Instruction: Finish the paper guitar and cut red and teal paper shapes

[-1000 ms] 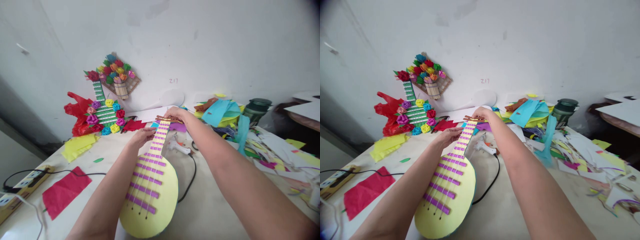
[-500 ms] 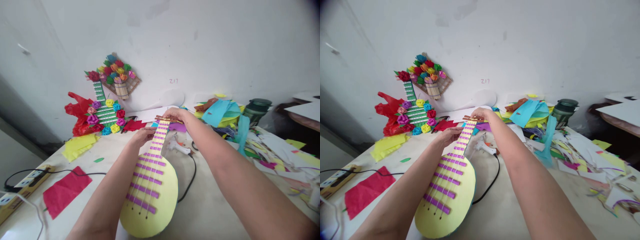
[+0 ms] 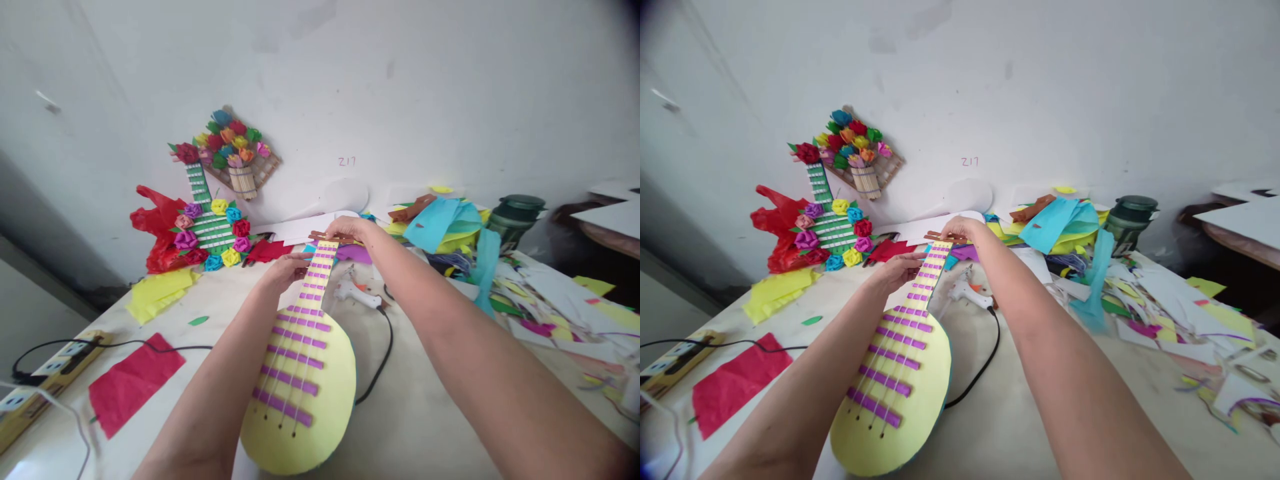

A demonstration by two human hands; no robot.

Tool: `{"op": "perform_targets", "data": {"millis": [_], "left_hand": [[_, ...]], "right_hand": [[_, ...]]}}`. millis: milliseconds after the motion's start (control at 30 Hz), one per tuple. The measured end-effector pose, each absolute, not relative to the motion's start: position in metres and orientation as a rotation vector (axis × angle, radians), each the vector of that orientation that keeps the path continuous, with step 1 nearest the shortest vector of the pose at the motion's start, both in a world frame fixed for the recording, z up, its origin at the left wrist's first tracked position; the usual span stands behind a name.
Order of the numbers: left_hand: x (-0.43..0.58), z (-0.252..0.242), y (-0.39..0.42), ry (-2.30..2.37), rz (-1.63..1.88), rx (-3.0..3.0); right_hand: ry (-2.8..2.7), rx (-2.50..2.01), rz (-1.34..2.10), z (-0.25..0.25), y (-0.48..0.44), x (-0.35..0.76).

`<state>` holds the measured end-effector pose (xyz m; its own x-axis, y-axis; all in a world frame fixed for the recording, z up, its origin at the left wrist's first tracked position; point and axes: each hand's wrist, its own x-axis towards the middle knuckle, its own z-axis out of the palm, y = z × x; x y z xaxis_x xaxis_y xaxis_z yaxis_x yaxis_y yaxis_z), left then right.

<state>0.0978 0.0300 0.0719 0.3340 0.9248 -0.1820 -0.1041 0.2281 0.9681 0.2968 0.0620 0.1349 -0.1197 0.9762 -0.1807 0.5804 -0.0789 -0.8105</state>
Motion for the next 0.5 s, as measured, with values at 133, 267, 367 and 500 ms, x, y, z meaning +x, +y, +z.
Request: {"op": "perform_targets", "data": {"millis": [133,267,367,500], "left_hand": [[0.0974,0.0703,0.0312,0.938,0.884,1.106],[0.0961,0.0678,0.0327,0.921,0.881,1.130],[0.0954,0.0672,0.0329,0.943,0.886,1.123],[0.0953,0.0703,0.0312,0.975,0.908,1.100]], "right_hand": [[-1.791,-1.705,0.996,0.1369,0.0625,0.2950],[-1.808,-1.734,0.929,0.1374,0.0633,0.2930],[-1.787,-1.729,0.976,0.1352,0.0638,0.2922],[-1.756,-1.642,1.142,0.1332,0.0621,0.2946]]}}
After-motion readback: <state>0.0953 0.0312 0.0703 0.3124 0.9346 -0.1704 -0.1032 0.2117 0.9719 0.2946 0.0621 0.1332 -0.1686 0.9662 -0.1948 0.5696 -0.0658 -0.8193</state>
